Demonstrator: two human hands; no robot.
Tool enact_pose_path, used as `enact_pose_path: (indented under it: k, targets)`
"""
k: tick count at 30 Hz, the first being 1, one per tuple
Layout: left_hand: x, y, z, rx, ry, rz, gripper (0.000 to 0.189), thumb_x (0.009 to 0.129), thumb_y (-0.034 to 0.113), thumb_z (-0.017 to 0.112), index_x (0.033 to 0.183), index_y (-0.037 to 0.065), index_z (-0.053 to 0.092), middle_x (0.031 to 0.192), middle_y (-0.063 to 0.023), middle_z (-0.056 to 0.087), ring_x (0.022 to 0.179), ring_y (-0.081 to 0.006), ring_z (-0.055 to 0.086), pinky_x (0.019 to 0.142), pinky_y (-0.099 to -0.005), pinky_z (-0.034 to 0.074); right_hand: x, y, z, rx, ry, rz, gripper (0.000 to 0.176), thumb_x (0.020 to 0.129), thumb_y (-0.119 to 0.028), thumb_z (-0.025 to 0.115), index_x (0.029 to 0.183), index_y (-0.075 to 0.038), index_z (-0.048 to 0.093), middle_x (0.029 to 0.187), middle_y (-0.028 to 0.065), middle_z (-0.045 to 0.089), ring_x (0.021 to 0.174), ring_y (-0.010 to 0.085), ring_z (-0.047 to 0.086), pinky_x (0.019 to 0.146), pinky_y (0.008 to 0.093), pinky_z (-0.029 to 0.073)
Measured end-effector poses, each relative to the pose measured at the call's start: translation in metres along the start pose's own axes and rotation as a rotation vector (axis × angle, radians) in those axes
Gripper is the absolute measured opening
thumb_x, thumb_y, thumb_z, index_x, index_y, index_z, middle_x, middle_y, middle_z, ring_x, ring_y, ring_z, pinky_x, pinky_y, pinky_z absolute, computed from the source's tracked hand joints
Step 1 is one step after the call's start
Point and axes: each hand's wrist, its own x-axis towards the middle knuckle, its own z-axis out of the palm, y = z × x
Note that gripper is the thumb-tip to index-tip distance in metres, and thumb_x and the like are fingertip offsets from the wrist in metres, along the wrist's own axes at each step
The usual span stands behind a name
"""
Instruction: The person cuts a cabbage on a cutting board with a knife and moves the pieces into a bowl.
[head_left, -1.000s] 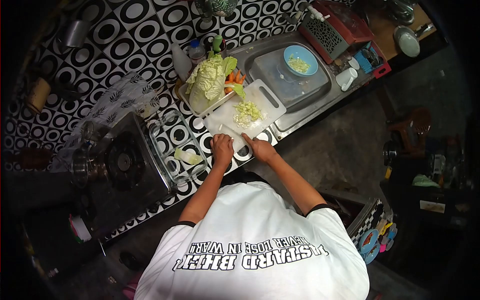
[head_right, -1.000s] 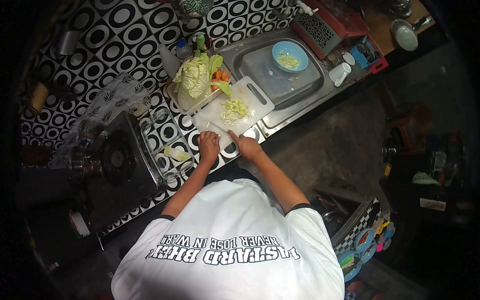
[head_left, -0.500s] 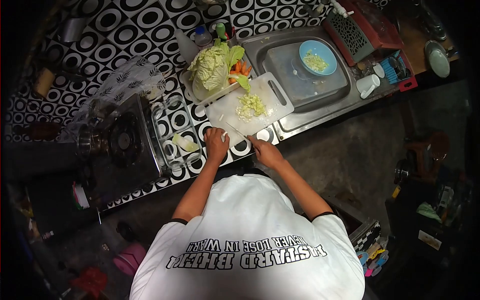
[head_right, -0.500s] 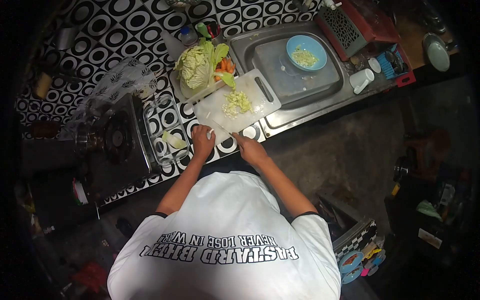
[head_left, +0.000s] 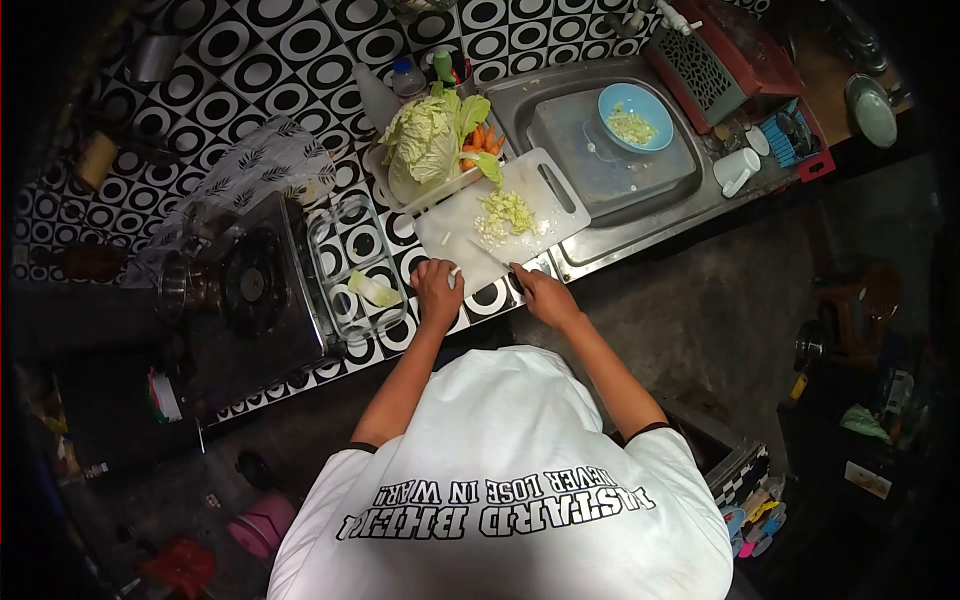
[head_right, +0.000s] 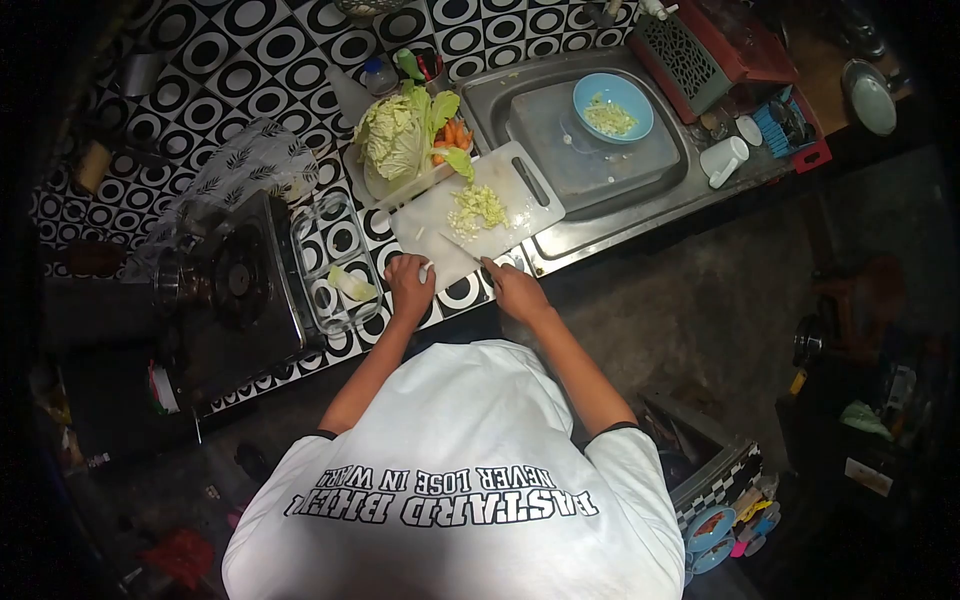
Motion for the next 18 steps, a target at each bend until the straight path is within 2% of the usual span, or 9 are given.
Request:
enact_pose_path:
  k: [3, 5, 6, 8, 18]
  targets:
    - [0.007, 0.006, 0.002, -0.023, -0.032, 0.032, 0.013, 0.078, 0.013, 0.071, 0.088, 0.007, 0.065, 0.092, -0.0070, 0.061, 0.099, -0.0284, 0.054, 0.093, -0.0439, 0.035, 0.005, -0.007, -0.005, -0.015, 0.006, -0.017, 0.050, 0.089, -0.008, 0.052, 0.139, -0.011, 0.048, 0.094, 0.0207, 0.063, 0.089, 0.0374, 0.063, 0.079, 0.0456, 0.051]
    - [0.012, 0.009, 0.005, -0.037, -0.050, 0.071, 0.014, 0.079, 0.014, 0.071, 0.090, 0.007, 0.067, 0.092, -0.0072, 0.061, 0.098, -0.0286, 0.054, 0.092, -0.0440, 0.035, 0.006, -0.014, -0.005, 0.001, -0.016, 0.066, 0.052, 0.088, -0.005, 0.054, 0.139, -0.007, 0.047, 0.105, 0.0221, 0.064, 0.095, 0.0397, 0.062, 0.083, 0.0454, 0.050]
    - [0.013, 0.009, 0.006, -0.041, -0.048, 0.075, 0.014, 0.079, 0.014, 0.071, 0.090, 0.007, 0.067, 0.092, -0.0072, 0.061, 0.098, -0.0286, 0.054, 0.092, -0.0440, 0.035, 0.006, -0.018, -0.005, -0.003, -0.011, 0.068, 0.052, 0.088, -0.005, 0.054, 0.139, -0.007, 0.047, 0.105, 0.0221, 0.064, 0.095, 0.0397, 0.062, 0.083, 0.0454, 0.050]
    - [0.014, 0.010, 0.008, -0.031, -0.056, 0.065, 0.015, 0.080, 0.015, 0.071, 0.092, 0.006, 0.068, 0.092, -0.0074, 0.061, 0.098, -0.0289, 0.054, 0.091, -0.0442, 0.035, 0.002, -0.023, -0.003, 0.015, -0.001, 0.041, 0.047, 0.088, -0.006, 0.051, 0.135, -0.004, 0.048, 0.099, 0.0243, 0.064, 0.093, 0.0399, 0.064, 0.080, 0.0474, 0.051]
    - [0.011, 0.009, 0.014, -0.030, -0.023, 0.035, 0.017, 0.078, 0.013, 0.070, 0.094, 0.007, 0.067, 0.093, -0.0075, 0.060, 0.097, -0.0288, 0.053, 0.085, -0.0427, 0.039, -0.005, -0.041, 0.000, 0.055, -0.015, 0.027, 0.044, 0.087, -0.003, 0.050, 0.130, 0.002, 0.048, 0.094, 0.0277, 0.065, 0.089, 0.0431, 0.064, 0.078, 0.0494, 0.052]
